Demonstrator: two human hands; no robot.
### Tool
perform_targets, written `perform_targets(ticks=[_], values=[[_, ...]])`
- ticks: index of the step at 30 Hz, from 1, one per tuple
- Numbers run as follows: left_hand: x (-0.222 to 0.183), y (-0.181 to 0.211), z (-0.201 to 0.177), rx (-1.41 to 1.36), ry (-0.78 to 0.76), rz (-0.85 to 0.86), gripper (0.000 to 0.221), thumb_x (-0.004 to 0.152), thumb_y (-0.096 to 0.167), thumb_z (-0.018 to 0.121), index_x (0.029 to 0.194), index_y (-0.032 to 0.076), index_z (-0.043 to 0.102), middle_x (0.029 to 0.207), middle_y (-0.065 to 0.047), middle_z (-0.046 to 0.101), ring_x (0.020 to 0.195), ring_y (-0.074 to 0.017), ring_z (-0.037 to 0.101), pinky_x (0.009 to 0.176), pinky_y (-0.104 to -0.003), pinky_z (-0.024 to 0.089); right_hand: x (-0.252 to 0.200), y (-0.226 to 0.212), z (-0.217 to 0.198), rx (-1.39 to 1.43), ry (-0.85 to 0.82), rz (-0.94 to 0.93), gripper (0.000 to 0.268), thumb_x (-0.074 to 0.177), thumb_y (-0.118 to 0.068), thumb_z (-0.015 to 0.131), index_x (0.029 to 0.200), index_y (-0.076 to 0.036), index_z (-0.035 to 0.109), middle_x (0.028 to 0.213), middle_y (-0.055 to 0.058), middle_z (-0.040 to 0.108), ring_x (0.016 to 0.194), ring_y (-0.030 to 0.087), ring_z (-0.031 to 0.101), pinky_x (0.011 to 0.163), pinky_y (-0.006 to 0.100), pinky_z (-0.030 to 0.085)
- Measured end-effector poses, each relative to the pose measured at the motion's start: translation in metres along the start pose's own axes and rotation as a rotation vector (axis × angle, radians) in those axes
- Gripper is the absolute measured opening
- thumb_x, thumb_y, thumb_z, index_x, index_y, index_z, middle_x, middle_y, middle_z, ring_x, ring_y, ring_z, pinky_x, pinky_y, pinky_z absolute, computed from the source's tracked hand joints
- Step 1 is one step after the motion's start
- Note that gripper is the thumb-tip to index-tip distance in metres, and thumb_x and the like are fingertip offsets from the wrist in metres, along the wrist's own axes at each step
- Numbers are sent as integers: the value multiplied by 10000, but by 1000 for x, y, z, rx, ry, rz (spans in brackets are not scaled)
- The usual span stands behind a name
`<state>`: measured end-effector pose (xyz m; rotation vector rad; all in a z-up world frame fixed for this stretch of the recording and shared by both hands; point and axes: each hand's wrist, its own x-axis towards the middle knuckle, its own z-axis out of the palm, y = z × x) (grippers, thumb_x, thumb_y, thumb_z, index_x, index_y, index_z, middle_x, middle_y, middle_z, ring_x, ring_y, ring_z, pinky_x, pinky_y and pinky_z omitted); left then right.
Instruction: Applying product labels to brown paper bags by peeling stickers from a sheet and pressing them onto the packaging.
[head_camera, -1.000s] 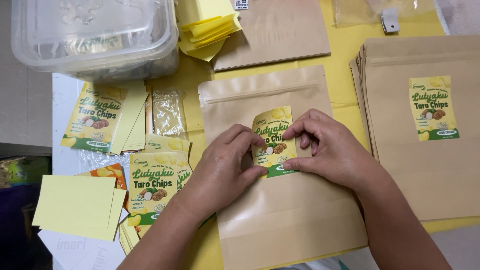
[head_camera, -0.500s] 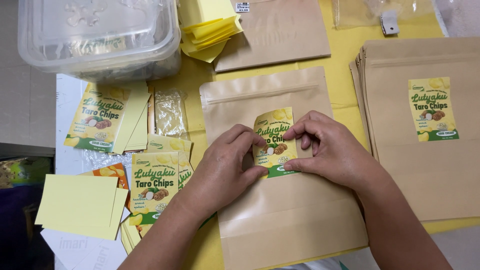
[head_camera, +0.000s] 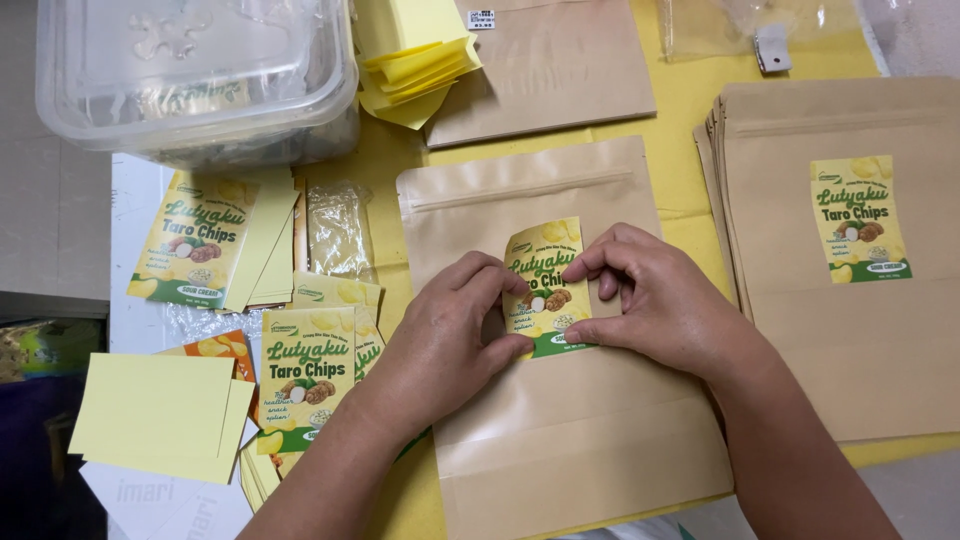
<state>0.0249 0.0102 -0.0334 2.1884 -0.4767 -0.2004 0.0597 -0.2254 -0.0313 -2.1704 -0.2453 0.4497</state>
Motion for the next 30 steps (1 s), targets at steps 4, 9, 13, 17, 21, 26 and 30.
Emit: perform_targets(ticks=[4,9,13,17,21,26,30], values=[[-1,1,1,-2,6,-11,425,760,79,842,1144,47,662,1099,-120,645,973,-330,714,896,-447,566,0,0,1,15,0,14,494,567,-52,1000,1007,-39,778,877,81,592,671,174,563,595,300,557],[-1,1,0,3,4,-1,424,759,82,844,1140,48,662,1098,-122,645,973,-335,716,896,-453,568,0,-1,0,-2,-2,2,470,574,-49,995,990,-41,776,831,72,571,647,168,564,589,297,563],[-4,2,2,33,5,-4,397,780,89,830,1127,57,640,1134,-126,606,976,-354,708,868,-462,579,-3,0,0,-34,12,-27,459,588,-70,991,993,-53,774,862,72,568,676,179,590,611,300,578],[-7,2,9,101,100,78,387,745,89,864,1058,52,638,1148,-171,474,1010,-443,647,838,-503,574,-8,-2,0,-88,-32,-146,286,670,-68,928,928,-73,806,939,63,593,758,181,628,681,310,596],[-7,-13,30,400,187,344,124,756,151,808,802,154,694,941,-43,569,881,-313,626,678,-421,487,-10,-9,-1,-255,-91,-452,181,809,-159,833,990,-143,835,1013,54,716,953,267,707,850,376,592],[-11,-14,39,462,80,301,133,899,125,694,1027,109,724,1113,-53,636,1055,-269,636,870,-383,502,-16,-18,-4,-317,-171,-397,296,879,-115,726,1173,-91,758,1208,85,722,1160,295,674,988,427,549],[-10,-2,32,542,-37,221,398,941,115,641,1320,-5,624,1380,-190,569,1308,-380,546,1111,-530,408,-18,-32,-7,-433,-241,-336,439,911,-128,677,1341,-46,643,1414,135,608,1347,344,560,1091,473,473]])
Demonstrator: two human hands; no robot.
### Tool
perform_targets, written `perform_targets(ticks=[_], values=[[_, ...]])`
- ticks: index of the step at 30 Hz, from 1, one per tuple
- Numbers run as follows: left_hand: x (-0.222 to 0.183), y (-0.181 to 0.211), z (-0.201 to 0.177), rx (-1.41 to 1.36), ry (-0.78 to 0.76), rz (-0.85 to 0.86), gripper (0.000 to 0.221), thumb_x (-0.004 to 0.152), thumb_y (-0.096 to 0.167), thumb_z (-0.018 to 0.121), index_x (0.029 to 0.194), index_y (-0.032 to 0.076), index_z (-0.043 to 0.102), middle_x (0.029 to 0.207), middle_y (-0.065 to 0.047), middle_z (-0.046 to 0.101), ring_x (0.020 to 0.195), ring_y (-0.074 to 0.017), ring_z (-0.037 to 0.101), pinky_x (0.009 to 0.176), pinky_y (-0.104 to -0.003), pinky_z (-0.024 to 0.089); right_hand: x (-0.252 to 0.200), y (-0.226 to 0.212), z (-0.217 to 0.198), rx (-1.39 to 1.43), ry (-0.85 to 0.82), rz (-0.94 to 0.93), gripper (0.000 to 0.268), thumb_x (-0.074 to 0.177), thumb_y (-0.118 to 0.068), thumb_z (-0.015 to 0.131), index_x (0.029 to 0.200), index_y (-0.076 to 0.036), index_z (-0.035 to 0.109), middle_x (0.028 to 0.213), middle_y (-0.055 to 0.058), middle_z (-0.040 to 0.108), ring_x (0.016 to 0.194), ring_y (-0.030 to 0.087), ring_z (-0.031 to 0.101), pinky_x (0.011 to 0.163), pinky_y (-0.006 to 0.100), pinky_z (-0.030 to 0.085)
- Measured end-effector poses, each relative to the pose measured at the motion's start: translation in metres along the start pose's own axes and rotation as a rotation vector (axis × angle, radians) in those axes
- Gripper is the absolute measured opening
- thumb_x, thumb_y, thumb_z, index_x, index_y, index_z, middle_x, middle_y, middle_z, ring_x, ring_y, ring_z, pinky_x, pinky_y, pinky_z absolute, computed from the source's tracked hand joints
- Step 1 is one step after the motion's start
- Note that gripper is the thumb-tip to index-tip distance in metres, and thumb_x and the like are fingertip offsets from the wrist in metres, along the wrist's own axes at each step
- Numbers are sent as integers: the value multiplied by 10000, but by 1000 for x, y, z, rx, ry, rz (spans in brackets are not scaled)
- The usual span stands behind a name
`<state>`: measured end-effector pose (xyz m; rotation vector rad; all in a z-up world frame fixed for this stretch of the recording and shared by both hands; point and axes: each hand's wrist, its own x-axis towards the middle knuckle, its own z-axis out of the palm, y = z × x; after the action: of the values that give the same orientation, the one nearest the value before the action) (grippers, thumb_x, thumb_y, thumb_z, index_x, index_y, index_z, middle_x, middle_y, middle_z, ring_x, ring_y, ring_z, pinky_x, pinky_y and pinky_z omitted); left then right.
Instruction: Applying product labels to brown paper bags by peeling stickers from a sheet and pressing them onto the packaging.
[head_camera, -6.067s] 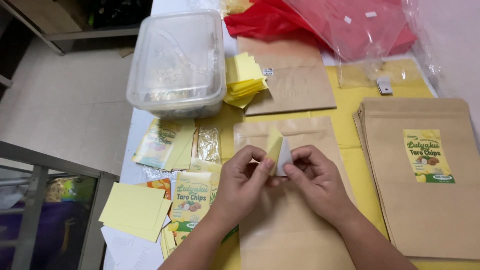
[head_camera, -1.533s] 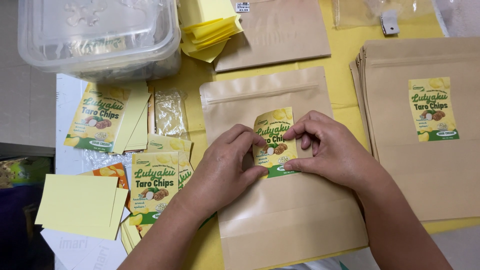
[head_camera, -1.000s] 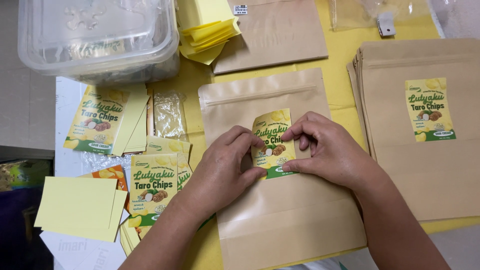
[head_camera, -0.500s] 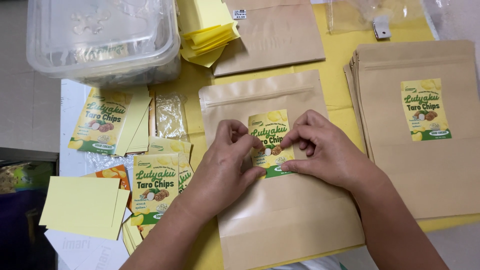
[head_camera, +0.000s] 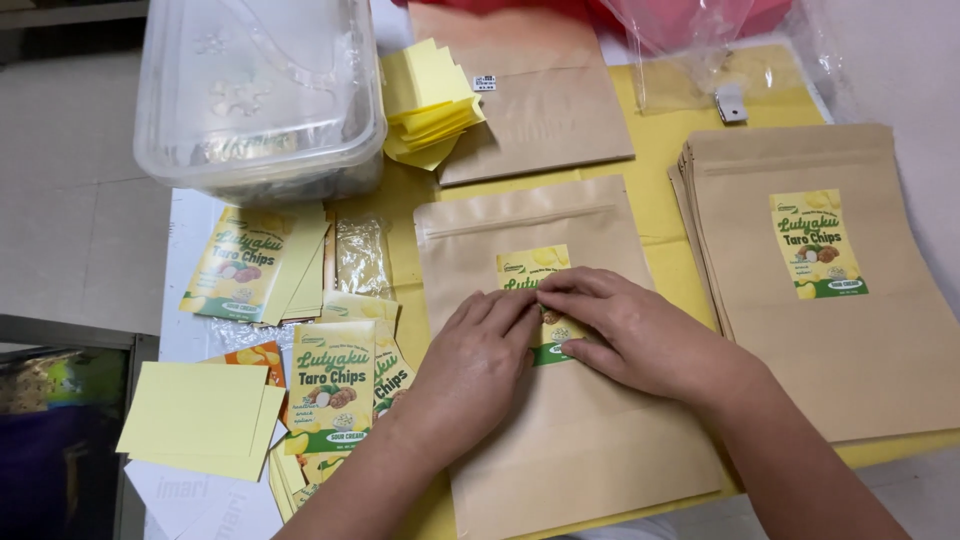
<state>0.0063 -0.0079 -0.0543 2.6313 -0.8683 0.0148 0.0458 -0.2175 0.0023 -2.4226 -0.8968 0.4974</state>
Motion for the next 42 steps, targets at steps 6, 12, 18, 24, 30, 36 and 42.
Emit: perform_targets(ticks=[6,12,18,24,30,36,42], values=[[5,5,-11,-25,-151,-77,333,910,181,492,1189,3,527,1577,-301,356,1492,-471,307,1176,-668,211,6,2,12,-193,-48,28,634,935,-294,566,1539,-155,435,1627,44,377,1514,251,326,1172,521,292],[7,7,-20,30,-197,-137,364,869,269,485,1153,43,521,1601,-365,273,1510,-532,214,1154,-735,142,11,24,42,-442,6,62,681,1013,-463,383,1636,-233,233,1705,-9,217,1550,217,198,1191,545,169],[6,8,-29,54,-269,-206,447,906,333,464,1279,87,467,1607,-337,274,1533,-482,203,1153,-753,88,6,31,47,-504,65,205,708,1030,-577,322,1640,-231,221,1695,-8,225,1546,206,220,1185,532,216],[0,-37,-24,-194,8,-301,230,970,298,547,1163,198,621,1015,-60,785,1086,-309,734,1159,-565,369,27,45,36,-461,174,265,406,1057,-442,397,1403,-334,578,1507,-159,474,1415,82,446,1085,442,429],[-13,-35,-41,-226,-111,-23,197,795,140,785,776,331,829,1144,17,702,1287,-308,565,1140,-660,328,50,-33,-13,272,105,225,279,997,-95,530,1153,-77,760,1114,118,768,1117,298,743,968,421,592],[-7,-18,-60,-225,8,48,272,844,220,785,1079,353,811,1573,-106,446,1482,-422,339,1166,-728,212,81,21,4,601,26,301,249,997,-87,589,1172,1,742,1046,107,743,956,177,673,913,350,600],[16,-32,11,245,504,105,67,908,295,696,916,232,718,1116,-37,632,961,-250,687,963,-528,502,88,24,-10,585,-37,268,216,1006,-126,611,1067,-14,784,895,95,752,797,165,650,724,297,572]])
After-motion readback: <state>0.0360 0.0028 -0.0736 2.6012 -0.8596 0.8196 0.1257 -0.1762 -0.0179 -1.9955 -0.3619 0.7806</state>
